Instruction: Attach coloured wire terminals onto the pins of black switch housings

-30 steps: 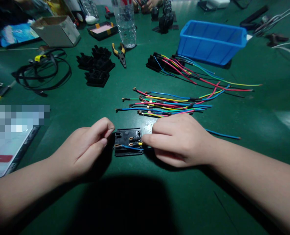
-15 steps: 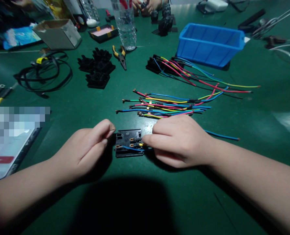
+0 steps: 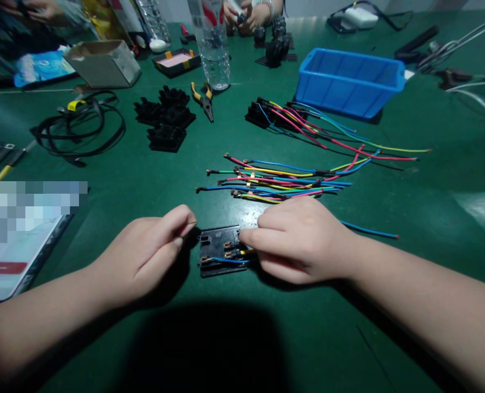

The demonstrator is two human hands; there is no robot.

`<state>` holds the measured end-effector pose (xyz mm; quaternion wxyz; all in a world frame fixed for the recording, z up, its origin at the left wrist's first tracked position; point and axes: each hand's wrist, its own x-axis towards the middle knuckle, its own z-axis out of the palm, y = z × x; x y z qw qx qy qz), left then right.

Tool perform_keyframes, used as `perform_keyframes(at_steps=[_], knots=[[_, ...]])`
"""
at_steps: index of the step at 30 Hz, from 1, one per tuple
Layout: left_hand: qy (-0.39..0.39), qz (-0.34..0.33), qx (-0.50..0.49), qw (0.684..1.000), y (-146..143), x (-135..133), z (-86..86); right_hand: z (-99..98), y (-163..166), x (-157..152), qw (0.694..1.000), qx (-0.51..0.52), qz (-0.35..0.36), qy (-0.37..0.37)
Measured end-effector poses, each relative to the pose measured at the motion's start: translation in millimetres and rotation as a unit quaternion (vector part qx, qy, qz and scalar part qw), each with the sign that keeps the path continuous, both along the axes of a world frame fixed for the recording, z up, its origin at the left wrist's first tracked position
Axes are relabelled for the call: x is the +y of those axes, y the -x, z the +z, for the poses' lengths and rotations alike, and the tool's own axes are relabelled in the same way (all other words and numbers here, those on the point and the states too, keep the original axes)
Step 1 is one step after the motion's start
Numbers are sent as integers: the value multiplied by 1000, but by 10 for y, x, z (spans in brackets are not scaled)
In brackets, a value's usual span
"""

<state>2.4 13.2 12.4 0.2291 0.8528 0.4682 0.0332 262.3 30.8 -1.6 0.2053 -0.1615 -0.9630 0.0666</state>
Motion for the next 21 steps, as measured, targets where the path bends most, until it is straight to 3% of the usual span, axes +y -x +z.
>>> perform_keyframes(at_steps=[21], knots=[[-6, -17, 15, 1000, -6, -6, -5, -11, 16, -16, 998, 33, -58, -6]])
